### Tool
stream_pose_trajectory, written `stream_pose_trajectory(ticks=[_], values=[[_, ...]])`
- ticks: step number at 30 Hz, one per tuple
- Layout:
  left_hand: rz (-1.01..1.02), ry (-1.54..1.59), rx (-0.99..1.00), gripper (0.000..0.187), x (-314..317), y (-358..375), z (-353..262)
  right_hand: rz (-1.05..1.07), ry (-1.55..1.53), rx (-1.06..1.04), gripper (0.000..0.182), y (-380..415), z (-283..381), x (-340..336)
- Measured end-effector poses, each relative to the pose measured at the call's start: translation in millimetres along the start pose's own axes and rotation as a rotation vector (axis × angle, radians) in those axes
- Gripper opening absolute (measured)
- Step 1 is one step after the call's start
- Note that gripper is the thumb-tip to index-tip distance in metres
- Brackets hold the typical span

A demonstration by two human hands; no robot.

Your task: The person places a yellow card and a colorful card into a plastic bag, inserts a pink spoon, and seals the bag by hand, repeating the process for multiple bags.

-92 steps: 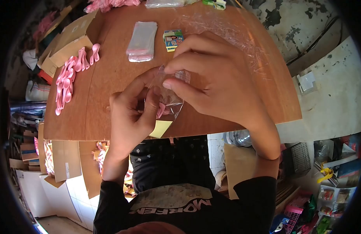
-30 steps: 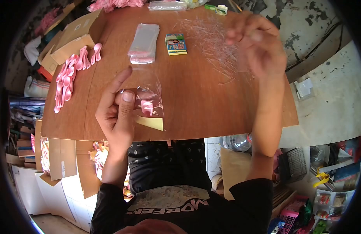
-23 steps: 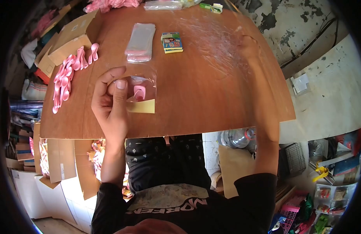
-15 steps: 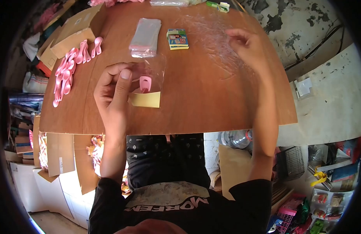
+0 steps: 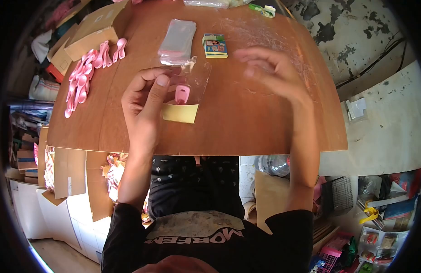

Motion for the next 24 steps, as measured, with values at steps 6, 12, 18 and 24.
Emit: stream_pose_trajectory(ticks=[6,12,18,24], values=[[0.048,0.058,0.04,0.021,-1,-4,12,-0.093,-0.056,-0.218,0.026,2,20,96],[0.085,0.063,0.251,0.043,-12,-3,-2,-0.303,0.065,-0.45,0.007,-5,44,97],[0.247,-0.023,0.095,0.027,-11,1,2,-0.229,-0.205,-0.186,0.009,0,33,103],[0.213,0.095,-0.014,0.02,-16,8,6,-0.153,-0.384,0.048,0.02,8,18,109]])
Point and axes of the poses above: each hand's wrist, its own y-axis away from the middle knuckle, its own x-axis out of the palm, z = x × y, the point moved 3 cm from there along -y, towards the middle knuckle, and after that the axes turned 13 degrees about -y, right-handed, at the moved point
